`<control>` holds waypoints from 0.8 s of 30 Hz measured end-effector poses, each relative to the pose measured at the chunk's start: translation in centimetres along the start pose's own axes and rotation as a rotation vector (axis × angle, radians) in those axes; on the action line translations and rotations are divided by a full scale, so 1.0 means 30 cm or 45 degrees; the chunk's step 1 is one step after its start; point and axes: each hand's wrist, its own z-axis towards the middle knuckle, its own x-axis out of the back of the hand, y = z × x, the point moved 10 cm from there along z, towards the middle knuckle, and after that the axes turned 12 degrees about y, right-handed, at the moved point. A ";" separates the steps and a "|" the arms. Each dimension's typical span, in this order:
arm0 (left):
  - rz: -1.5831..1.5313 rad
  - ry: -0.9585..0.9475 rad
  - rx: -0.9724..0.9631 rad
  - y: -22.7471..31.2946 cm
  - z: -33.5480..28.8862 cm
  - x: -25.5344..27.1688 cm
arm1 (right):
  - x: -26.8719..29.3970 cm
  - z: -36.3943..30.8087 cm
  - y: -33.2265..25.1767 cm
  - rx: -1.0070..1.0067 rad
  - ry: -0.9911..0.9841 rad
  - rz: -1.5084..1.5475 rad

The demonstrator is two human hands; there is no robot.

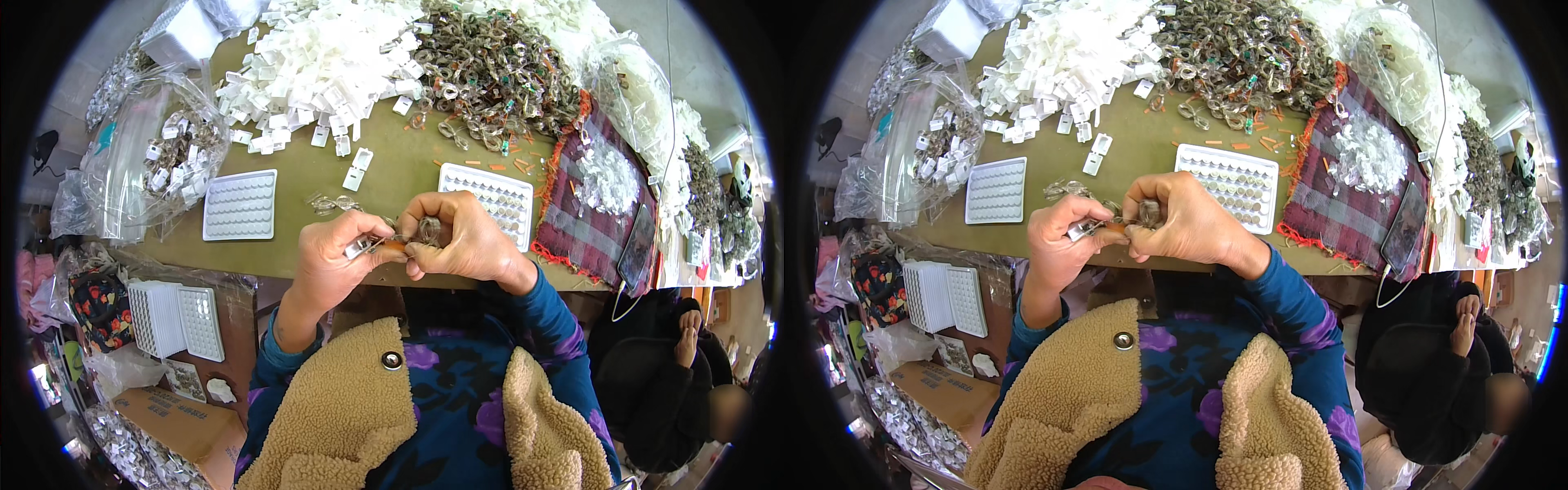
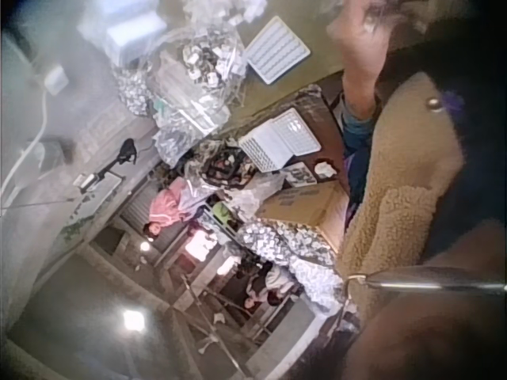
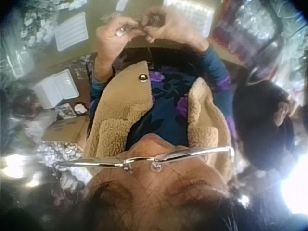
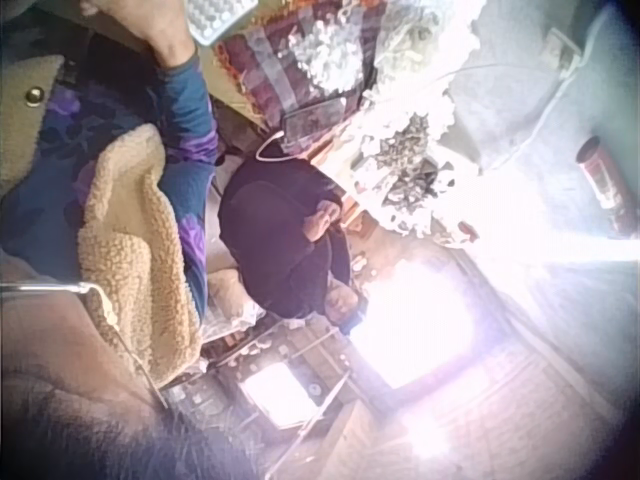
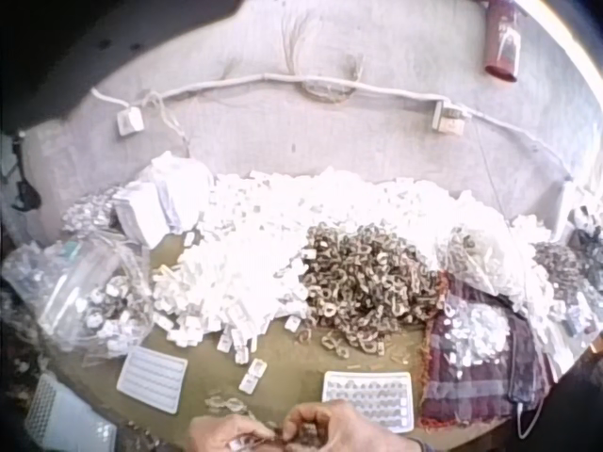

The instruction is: The person repeatedly picks small metallic components from a pile on the table, inserts them into white plastic housings, and places the assembled units into a white tray. The person handles components one at a time and continues the cycle throughout the clip.

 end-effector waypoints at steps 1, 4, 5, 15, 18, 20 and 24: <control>-0.038 0.029 0.034 -0.009 -0.001 0.008 | 0.000 0.001 0.001 0.000 0.007 0.035; -0.076 0.086 0.126 -0.033 0.000 0.021 | 0.003 0.003 -0.010 0.044 0.023 0.152; -0.118 0.105 0.182 -0.042 -0.002 0.023 | 0.005 0.000 -0.022 0.088 0.025 0.197; -0.640 0.109 0.738 -0.129 -0.049 -0.021 | 0.020 -0.019 -0.052 0.290 0.098 0.090; -0.700 0.091 0.784 -0.130 -0.060 -0.023 | 0.029 -0.021 -0.051 0.276 0.122 0.131; -0.762 0.081 0.806 -0.127 -0.064 -0.030 | 0.035 -0.019 -0.048 0.267 0.150 0.096; -0.824 0.072 0.809 -0.117 -0.064 -0.044 | 0.045 -0.020 -0.070 0.407 0.259 -0.047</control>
